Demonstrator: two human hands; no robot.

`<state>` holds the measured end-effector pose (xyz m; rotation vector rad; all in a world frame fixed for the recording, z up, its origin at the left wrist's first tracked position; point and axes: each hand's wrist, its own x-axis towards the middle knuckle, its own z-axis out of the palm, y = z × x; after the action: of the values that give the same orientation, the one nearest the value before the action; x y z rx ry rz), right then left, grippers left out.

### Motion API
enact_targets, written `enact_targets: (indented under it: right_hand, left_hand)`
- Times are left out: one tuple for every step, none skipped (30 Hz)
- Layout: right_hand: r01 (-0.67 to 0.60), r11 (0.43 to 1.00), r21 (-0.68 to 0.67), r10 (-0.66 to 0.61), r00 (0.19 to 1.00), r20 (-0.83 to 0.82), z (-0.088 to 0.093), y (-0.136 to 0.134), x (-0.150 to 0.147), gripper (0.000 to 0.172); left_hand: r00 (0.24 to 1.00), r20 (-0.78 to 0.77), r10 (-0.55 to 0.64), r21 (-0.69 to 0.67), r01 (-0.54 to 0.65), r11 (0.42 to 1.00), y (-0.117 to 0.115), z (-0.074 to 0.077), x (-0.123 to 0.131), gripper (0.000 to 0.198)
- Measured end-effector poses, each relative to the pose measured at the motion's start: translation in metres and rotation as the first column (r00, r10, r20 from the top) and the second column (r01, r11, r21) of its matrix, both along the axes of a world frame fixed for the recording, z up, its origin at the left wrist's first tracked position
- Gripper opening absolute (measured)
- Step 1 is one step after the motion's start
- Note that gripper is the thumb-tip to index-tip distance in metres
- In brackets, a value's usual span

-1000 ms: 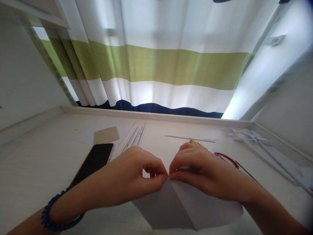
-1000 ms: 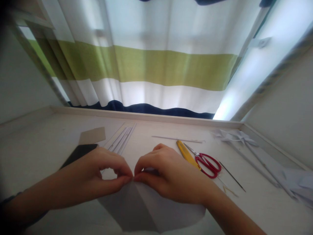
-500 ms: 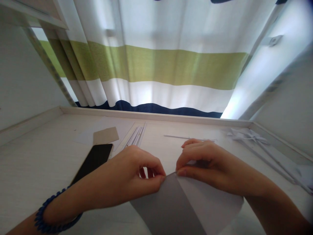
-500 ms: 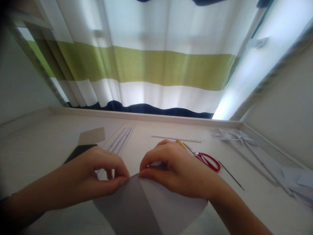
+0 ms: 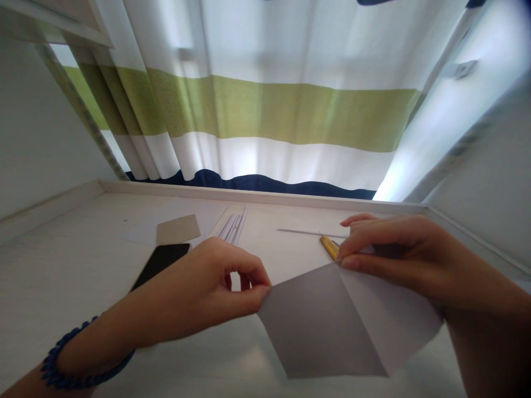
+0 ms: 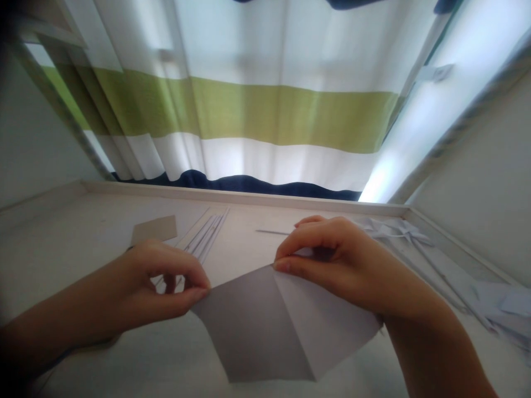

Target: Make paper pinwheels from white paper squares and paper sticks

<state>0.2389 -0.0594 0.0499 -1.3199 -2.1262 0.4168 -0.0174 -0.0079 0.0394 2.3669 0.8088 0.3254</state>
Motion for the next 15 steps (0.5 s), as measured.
enact_targets:
  right_hand:
    - [0.009,1.000,0.016,-0.009,1.000,0.007,0.001,0.000,0.002,0.004]
    - [0.015,1.000,0.028,-0.016,1.000,0.014,0.001,-0.001,0.004,0.004]
    - [0.018,0.999,0.036,-0.019,1.000,0.018,0.002,-0.001,0.006,0.004]
    - [0.021,0.999,0.043,-0.022,1.000,0.019,0.003,-0.001,0.008,0.005]
    - [0.023,0.999,0.049,-0.024,1.000,0.018,0.004,-0.001,0.010,0.005]
    - [0.024,0.998,0.052,-0.025,0.999,0.020,0.004,-0.001,0.012,0.005]
    - [0.024,0.998,0.059,-0.026,0.999,0.021,0.005,-0.001,0.013,0.005]
    - [0.022,0.997,0.069,-0.024,0.999,0.025,0.005,0.000,0.014,0.005]
    - [0.015,0.997,0.078,-0.018,0.999,0.035,0.006,0.000,0.015,0.005]
    - [0.008,0.996,0.085,-0.012,0.999,0.051,0.006,0.001,0.015,0.005]
    - [0.000,0.996,0.091,-0.006,0.998,0.066,0.006,0.001,0.015,0.006]
    - [-0.006,0.996,0.093,-0.001,0.997,0.077,0.006,0.000,0.015,0.006]
    - [-0.009,0.996,0.093,0.002,0.997,0.075,0.006,0.000,0.016,0.005]
    - [0.001,0.996,0.086,-0.006,0.999,0.054,0.007,-0.002,0.018,0.005]
    - [0.029,0.997,0.075,-0.030,0.999,0.014,0.007,-0.004,0.021,0.005]
  left_hand:
    - [1.000,-0.002,0.001,0.003,-0.001,1.000,0.000,0.001,-0.001,0.014]
    - [1.000,-0.006,0.003,0.010,-0.003,1.000,0.001,0.001,-0.002,0.013]
    - [1.000,-0.008,0.004,0.019,-0.004,1.000,0.001,0.001,-0.002,0.013]
    - [1.000,-0.009,0.008,0.028,-0.007,1.000,0.001,0.001,-0.003,0.013]
    - [1.000,-0.008,0.012,0.038,-0.012,0.999,0.002,0.001,-0.003,0.012]
    - [1.000,-0.005,0.016,0.045,-0.015,0.999,0.002,0.001,-0.003,0.012]
    - [1.000,0.000,0.016,0.050,-0.016,0.999,0.003,0.001,-0.003,0.012]
    - [1.000,0.003,0.014,0.054,-0.015,0.998,0.003,0.000,-0.002,0.012]
    - [1.000,0.004,0.011,0.055,-0.011,0.998,0.003,0.000,-0.002,0.012]
    - [1.000,0.006,0.009,0.058,-0.009,0.998,0.003,0.000,-0.002,0.012]
    - [1.000,0.006,0.006,0.062,-0.007,0.998,0.004,-0.001,-0.002,0.012]
    - [1.000,0.004,0.006,0.067,-0.006,0.998,0.004,-0.001,-0.002,0.012]
    - [1.000,0.001,0.008,0.074,-0.008,0.997,0.006,-0.001,-0.003,0.012]
    - [1.000,-0.005,0.012,0.081,-0.011,0.997,0.007,-0.002,-0.004,0.012]
    - [1.000,-0.010,0.021,0.095,-0.020,0.995,0.010,-0.002,-0.006,0.011]
